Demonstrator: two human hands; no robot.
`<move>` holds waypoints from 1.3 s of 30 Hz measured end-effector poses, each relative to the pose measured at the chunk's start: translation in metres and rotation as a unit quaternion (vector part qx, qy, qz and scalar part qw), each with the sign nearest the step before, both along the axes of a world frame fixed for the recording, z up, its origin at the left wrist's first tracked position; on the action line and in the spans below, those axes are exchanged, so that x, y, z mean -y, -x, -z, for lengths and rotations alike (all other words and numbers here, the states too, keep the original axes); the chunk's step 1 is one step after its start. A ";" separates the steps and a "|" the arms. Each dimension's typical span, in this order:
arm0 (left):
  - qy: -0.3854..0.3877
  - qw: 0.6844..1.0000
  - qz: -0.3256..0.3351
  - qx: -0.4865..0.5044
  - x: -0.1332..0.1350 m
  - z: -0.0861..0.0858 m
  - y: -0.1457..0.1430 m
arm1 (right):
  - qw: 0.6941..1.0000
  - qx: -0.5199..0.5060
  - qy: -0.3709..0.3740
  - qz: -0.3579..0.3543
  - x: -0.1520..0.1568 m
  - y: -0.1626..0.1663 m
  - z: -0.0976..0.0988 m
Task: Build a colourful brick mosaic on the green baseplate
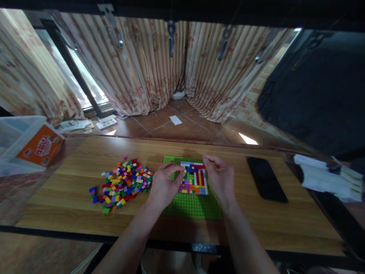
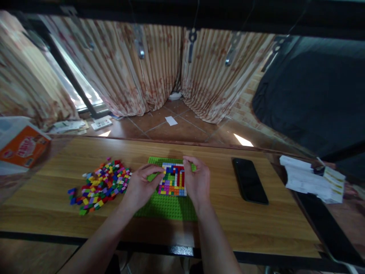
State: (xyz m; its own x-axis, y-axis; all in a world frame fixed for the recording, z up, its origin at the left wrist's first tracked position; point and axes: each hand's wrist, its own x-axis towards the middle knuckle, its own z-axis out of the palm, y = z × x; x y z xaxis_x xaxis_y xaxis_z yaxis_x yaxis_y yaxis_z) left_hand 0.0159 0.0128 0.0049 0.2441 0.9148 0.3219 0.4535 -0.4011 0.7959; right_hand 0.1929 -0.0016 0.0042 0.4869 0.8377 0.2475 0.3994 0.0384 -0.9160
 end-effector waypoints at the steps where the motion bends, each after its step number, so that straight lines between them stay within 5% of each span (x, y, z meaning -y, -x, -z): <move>1: -0.017 1.000 -0.003 -0.013 0.000 0.001 -0.003 | 1.000 -0.001 0.001 -0.001 0.000 -0.001 0.000; 14: -0.091 0.991 -0.044 -0.083 0.001 0.010 -0.028 | 0.999 0.010 0.029 -0.013 0.004 -0.007 -0.006; 39: -0.036 0.992 -0.088 -0.085 0.003 0.007 -0.032 | 0.980 0.145 0.098 -0.093 0.003 0.000 0.016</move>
